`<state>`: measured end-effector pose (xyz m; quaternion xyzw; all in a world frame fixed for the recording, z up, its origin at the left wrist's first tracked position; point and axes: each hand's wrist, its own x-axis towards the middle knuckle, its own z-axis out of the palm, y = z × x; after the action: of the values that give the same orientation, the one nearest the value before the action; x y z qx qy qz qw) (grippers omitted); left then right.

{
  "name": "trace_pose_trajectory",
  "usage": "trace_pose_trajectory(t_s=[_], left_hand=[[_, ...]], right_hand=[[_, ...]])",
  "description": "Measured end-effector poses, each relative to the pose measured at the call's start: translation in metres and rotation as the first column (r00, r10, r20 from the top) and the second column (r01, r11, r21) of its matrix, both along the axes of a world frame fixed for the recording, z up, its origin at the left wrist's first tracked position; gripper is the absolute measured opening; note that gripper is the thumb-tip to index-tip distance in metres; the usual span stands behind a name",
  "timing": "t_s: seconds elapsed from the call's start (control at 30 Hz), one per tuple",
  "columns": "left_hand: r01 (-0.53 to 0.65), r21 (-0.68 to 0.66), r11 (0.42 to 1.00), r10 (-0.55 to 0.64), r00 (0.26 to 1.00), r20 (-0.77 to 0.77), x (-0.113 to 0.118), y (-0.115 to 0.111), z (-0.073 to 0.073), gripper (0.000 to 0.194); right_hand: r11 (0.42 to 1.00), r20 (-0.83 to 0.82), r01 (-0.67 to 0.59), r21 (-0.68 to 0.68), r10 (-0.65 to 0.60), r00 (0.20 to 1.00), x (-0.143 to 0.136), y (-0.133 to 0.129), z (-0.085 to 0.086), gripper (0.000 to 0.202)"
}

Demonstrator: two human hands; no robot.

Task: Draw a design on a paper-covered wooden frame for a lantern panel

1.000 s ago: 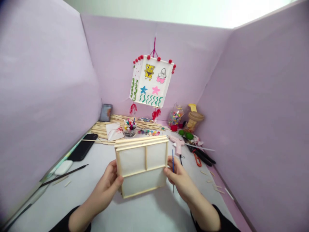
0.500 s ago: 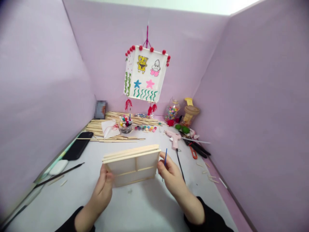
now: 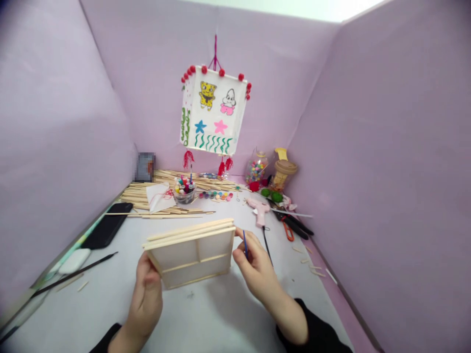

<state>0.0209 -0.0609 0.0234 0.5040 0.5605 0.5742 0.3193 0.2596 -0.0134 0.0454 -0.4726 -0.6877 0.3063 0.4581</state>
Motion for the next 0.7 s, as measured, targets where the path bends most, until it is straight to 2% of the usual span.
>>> trace_pose_trajectory(t_s=[0.1, 0.2, 0.33, 0.5, 0.6, 0.7], left_hand=[[-0.058, 0.031, 0.998, 0.059, 0.998, -0.035, 0.001, 0.001, -0.005, 0.061], [-0.112, 0.121, 0.986, 0.125, 0.987, -0.104, 0.0, 0.002, -0.012, 0.043], [-0.078, 0.242, 0.967, 0.117, 0.982, -0.15, -0.002, 0.002, -0.014, 0.033], [0.034, 0.311, 0.95, -0.002, 0.995, -0.102, -0.002, 0.001, -0.012, 0.04], [0.021, 0.316, 0.948, 0.021, 0.991, -0.131, -0.002, 0.002, -0.012, 0.039], [-0.013, 0.301, 0.954, 0.072, 0.98, -0.185, -0.003, 0.003, -0.012, 0.033]], right_hand=[[0.987, 0.006, -0.017, 0.158, 0.016, 1.0, 0.004, 0.007, 0.015, 0.042], [0.948, 0.058, -0.067, 0.313, 0.051, 0.997, 0.007, 0.016, 0.03, 0.04], [0.882, 0.138, -0.138, 0.451, 0.084, 0.987, 0.011, 0.022, 0.04, 0.038], [0.838, 0.181, -0.138, 0.527, 0.048, 0.982, 0.016, 0.022, 0.042, 0.045], [0.826, 0.197, -0.157, 0.541, 0.056, 0.979, 0.016, 0.023, 0.044, 0.046], [0.838, 0.19, -0.163, 0.521, 0.071, 0.979, 0.016, 0.024, 0.042, 0.042]])
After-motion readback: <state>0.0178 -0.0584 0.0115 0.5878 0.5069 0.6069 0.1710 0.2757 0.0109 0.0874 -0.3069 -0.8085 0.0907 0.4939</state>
